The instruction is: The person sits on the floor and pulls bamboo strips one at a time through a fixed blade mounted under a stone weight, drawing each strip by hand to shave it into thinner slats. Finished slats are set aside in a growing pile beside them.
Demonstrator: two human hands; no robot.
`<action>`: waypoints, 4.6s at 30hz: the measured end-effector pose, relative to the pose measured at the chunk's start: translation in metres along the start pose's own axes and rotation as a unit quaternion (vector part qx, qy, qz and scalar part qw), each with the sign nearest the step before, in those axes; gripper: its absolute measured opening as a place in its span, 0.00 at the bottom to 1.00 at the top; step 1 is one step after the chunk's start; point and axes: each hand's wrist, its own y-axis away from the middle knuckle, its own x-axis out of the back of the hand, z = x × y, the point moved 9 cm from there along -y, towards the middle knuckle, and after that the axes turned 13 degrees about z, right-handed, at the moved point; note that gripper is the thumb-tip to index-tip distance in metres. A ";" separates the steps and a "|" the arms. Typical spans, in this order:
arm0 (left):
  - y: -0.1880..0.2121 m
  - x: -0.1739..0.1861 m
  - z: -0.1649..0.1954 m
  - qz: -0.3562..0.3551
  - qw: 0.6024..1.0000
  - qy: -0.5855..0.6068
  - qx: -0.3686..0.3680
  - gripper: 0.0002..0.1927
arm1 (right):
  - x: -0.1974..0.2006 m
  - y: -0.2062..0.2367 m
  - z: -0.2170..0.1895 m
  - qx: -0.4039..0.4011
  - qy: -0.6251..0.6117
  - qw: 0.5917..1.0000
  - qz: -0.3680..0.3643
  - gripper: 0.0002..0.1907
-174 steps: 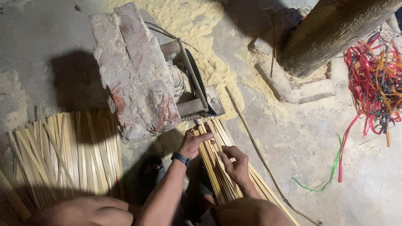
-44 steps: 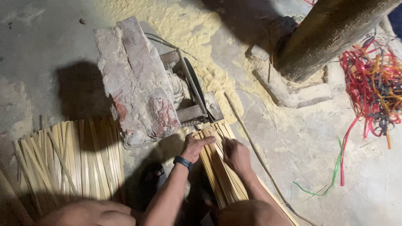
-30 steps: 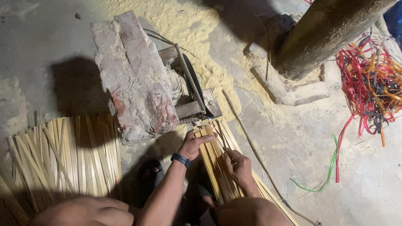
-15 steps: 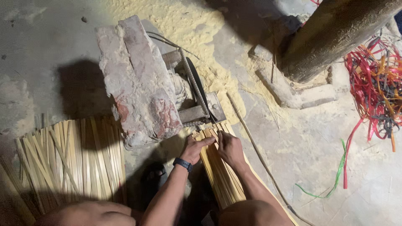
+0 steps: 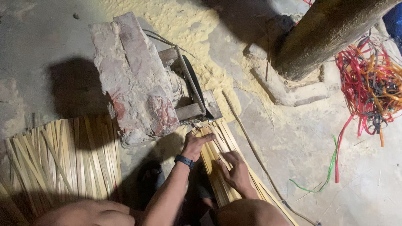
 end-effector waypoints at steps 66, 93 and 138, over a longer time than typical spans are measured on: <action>0.016 0.015 0.019 0.046 0.997 -0.007 -0.055 0.61 | -0.036 -0.025 0.034 -0.107 -0.017 0.994 -0.018 0.09; 0.006 -0.011 0.007 -0.088 0.995 0.046 -0.031 0.58 | -0.060 -0.064 0.023 -0.056 -0.016 0.998 -0.015 0.13; 0.023 -0.011 0.021 -0.174 0.968 0.157 -0.091 0.21 | -0.054 0.037 0.080 -0.258 -0.206 0.941 -0.073 0.11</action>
